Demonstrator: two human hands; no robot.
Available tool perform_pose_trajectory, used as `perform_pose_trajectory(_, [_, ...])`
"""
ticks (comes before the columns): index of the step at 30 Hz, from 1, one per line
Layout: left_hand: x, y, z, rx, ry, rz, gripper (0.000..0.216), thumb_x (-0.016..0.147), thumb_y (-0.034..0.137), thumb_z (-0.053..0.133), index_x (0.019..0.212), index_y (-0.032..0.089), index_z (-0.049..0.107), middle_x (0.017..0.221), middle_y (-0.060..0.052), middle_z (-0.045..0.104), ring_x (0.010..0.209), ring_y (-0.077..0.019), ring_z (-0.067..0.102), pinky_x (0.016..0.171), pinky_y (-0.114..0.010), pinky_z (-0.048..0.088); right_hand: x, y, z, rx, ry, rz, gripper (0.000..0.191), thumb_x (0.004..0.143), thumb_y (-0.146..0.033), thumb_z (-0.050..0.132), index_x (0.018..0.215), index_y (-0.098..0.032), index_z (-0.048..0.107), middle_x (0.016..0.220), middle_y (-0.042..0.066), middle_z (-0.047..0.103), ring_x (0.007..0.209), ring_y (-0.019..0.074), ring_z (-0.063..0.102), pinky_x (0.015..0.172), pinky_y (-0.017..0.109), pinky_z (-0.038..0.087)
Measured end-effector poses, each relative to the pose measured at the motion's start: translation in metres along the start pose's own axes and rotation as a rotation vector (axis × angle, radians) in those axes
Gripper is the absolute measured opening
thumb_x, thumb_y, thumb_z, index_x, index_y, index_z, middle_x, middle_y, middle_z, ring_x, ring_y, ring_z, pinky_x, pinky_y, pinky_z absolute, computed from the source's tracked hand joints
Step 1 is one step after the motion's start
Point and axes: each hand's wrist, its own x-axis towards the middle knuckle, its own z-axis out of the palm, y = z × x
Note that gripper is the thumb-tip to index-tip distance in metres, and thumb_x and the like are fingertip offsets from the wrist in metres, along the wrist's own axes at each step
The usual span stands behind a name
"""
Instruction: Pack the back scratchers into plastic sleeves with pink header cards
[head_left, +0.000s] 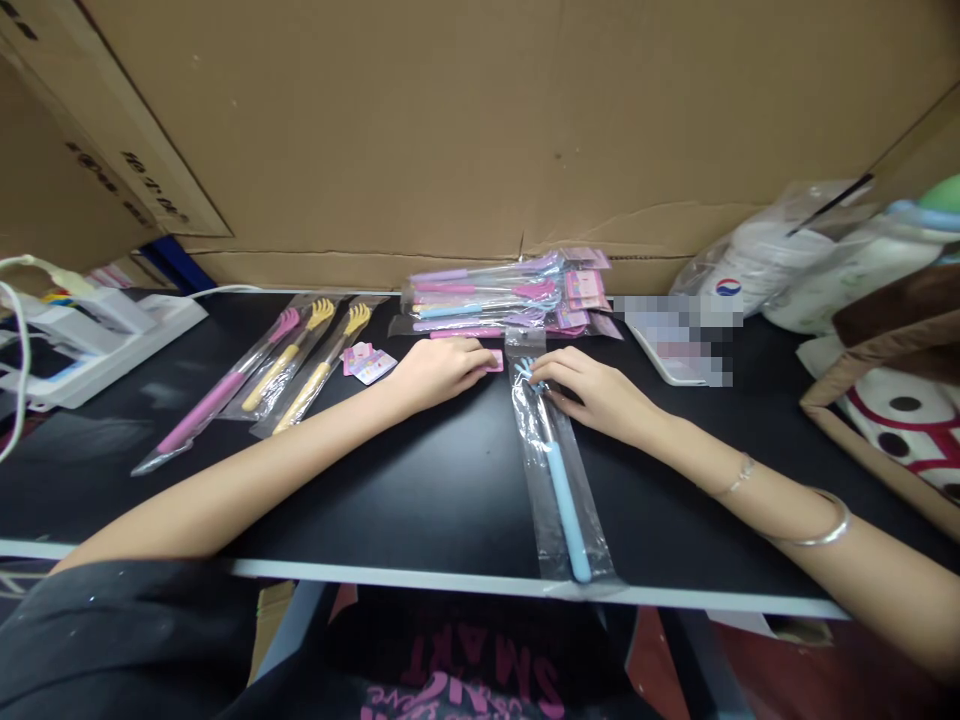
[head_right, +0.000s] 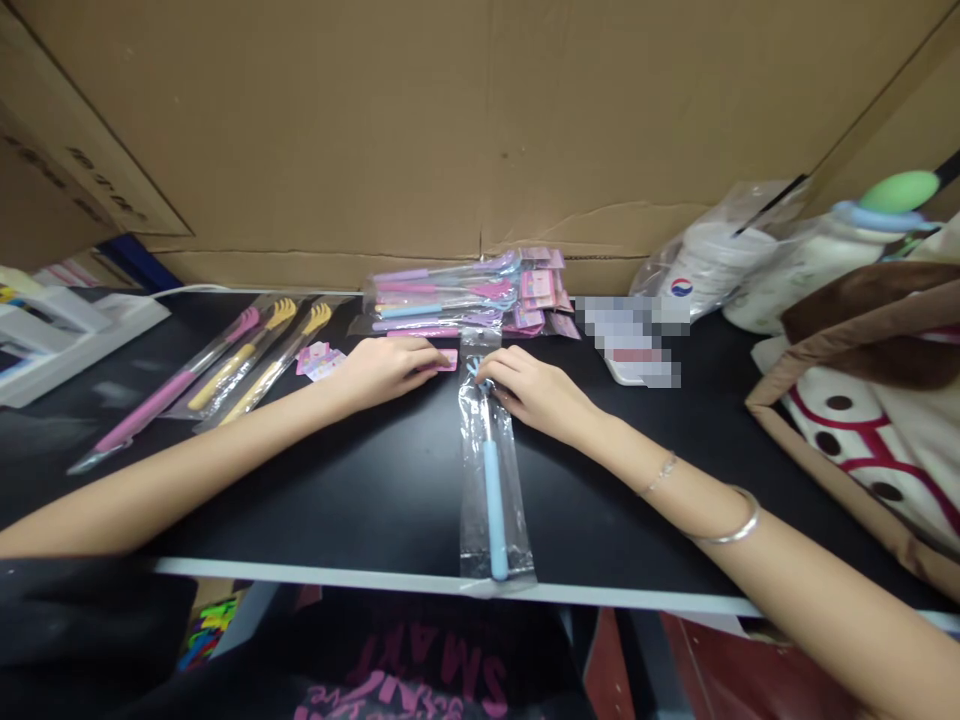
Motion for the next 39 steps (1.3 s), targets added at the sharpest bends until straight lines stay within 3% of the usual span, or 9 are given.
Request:
perform_pose_trajectory(6, [-0.005,0.014,-0.001,-0.062,0.100,0.092,0.026,0.097,0.023,0.047,0.117,0.020,0.064,0.114,-0.005,0.071,0.106,-0.0154,0.065,0.084,-0.023,0.052,-0.002,0.000,0.003,0.050,0.010,0.003,0.026,0.090,-0.013,0.048,0.111,-0.022,0.061,0.116,0.008,0.067,0.109,0.0212,0.061,0.089,0.037,0.056])
perform_pose_trajectory(15, [-0.008,0.028,0.004,-0.132,0.072,0.148,0.034,0.098,0.017,0.043,0.128,0.022,0.059,0.123,-0.003,0.069,0.108,-0.0134,0.066,0.084,-0.022,0.053,-0.002,0.001,0.004,0.069,0.082,-0.020,0.037,0.085,-0.003,0.040,0.103,-0.022,0.065,0.107,0.006,0.071,0.102,0.0197,0.065,0.085,0.035,0.055])
perform_pose_trajectory(22, [-0.009,0.024,0.007,-0.134,0.094,0.187,0.037,0.096,0.014,0.044,0.122,0.029,0.066,0.125,0.000,0.068,0.109,-0.0131,0.065,0.089,-0.024,0.052,0.005,0.006,-0.001,0.095,0.222,0.186,0.019,0.089,-0.017,0.051,0.095,-0.021,0.068,0.091,0.005,0.071,0.082,0.0190,0.066,0.075,0.033,0.053])
perform_pose_trajectory(28, [-0.010,0.021,0.009,-0.156,0.092,0.185,0.042,0.095,0.012,0.043,0.125,0.032,0.065,0.128,0.002,0.067,0.112,-0.0135,0.064,0.088,-0.024,0.051,0.020,0.039,-0.001,-0.145,0.149,0.087,0.021,0.092,-0.023,0.053,0.103,-0.022,0.071,0.105,0.007,0.072,0.106,0.0271,0.056,0.090,0.044,0.047])
perform_pose_trajectory(32, [-0.010,0.021,0.010,-0.171,0.084,0.165,0.045,0.097,0.011,0.041,0.126,0.035,0.064,0.128,0.003,0.067,0.112,-0.0125,0.064,0.086,-0.023,0.052,0.030,0.057,0.003,-0.211,0.125,0.059,0.022,0.093,-0.031,0.057,0.107,-0.026,0.073,0.114,0.007,0.069,0.110,0.0288,0.052,0.094,0.050,0.041])
perform_pose_trajectory(39, [-0.010,0.021,0.009,-0.183,0.076,0.156,0.046,0.094,0.008,0.044,0.126,0.034,0.064,0.129,0.003,0.066,0.114,-0.0123,0.063,0.086,-0.022,0.053,0.036,0.061,0.005,-0.320,0.036,-0.010,0.023,0.090,-0.031,0.061,0.110,-0.028,0.072,0.115,0.008,0.067,0.114,0.0312,0.048,0.094,0.052,0.039])
